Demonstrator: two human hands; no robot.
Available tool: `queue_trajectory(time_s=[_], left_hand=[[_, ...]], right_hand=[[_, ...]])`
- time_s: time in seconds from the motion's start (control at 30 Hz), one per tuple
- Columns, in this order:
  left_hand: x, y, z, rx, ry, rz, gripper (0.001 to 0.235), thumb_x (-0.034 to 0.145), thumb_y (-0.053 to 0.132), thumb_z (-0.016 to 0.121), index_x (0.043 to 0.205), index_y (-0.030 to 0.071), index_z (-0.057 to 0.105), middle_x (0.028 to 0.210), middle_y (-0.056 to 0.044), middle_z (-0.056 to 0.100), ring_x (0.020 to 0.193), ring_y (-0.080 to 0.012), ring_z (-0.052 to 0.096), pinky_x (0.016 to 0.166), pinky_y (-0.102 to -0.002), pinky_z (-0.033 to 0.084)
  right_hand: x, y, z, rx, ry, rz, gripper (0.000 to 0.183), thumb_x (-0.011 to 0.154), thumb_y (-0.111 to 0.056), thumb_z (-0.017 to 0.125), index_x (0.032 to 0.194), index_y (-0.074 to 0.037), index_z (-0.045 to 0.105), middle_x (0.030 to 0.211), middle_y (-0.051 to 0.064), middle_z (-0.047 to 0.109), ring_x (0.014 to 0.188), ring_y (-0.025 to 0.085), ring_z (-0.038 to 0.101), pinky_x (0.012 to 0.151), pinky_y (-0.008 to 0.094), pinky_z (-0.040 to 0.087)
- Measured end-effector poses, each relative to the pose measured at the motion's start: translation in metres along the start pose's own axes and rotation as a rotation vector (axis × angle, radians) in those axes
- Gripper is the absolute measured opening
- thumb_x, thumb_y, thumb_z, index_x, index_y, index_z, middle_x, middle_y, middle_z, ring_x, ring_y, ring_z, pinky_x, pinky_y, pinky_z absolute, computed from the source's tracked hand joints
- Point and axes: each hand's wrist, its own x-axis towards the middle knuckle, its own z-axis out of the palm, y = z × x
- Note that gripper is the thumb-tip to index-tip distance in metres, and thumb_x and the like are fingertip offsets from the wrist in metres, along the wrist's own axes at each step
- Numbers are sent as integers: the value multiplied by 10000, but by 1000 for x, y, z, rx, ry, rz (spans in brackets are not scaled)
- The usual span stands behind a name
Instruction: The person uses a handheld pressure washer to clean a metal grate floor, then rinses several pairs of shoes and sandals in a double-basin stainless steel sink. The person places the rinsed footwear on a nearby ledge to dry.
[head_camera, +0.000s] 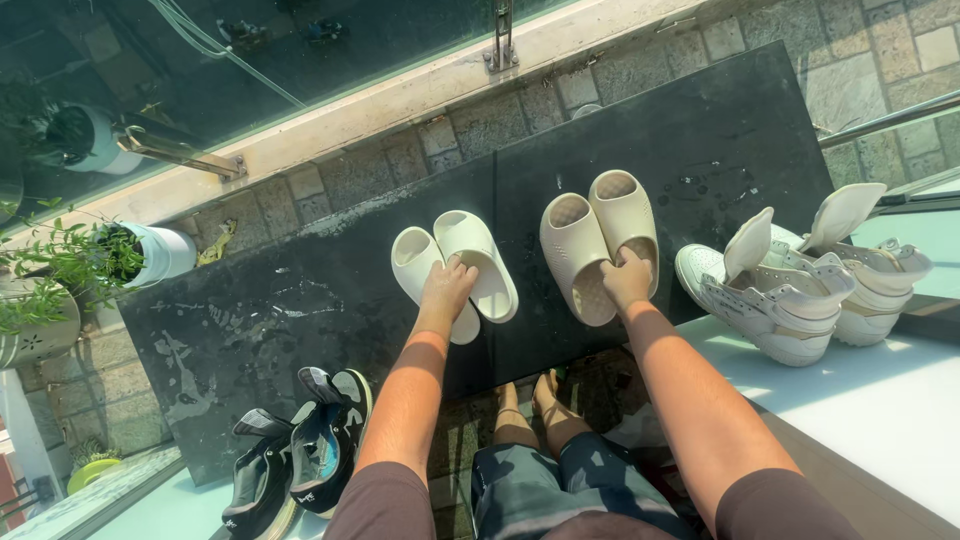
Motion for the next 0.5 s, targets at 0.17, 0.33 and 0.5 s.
queue_trajectory(time_s=[0.17, 0.33, 0.5], left_hand=[[-10, 25, -4, -4, 239, 87, 173, 776, 166, 654, 946, 177, 687, 1093, 4, 691, 1225, -209, 545, 1016, -514, 427], [-30, 67, 0, -845, 161, -713, 303, 863, 131, 717, 1145, 132, 605, 1108, -78, 690, 1114, -282, 634, 970, -448, 510], [-20, 69, 26, -2186, 208, -1455, 762, 919, 140, 639, 1533, 194, 191, 1092, -207, 666, 904, -287, 702, 739, -410, 567]], right_hand=[[-1, -15, -8, 550, -326, 385, 632, 972, -277, 652, 1543, -208, 391, 1253, 369, 626, 1172, 525, 557, 1002, 596, 446], [-4, -53, -11, 1114, -454, 707, 782, 978, -395, 526, 1616, -328, 79, 1394, 306, 533, 1249, 408, 581, 1076, 529, 451], [9, -74, 1, 1624, -307, 899, 793, 930, -385, 587, 1593, -299, 161, 1471, 240, 467, 1360, 377, 492, 1148, 511, 375]])
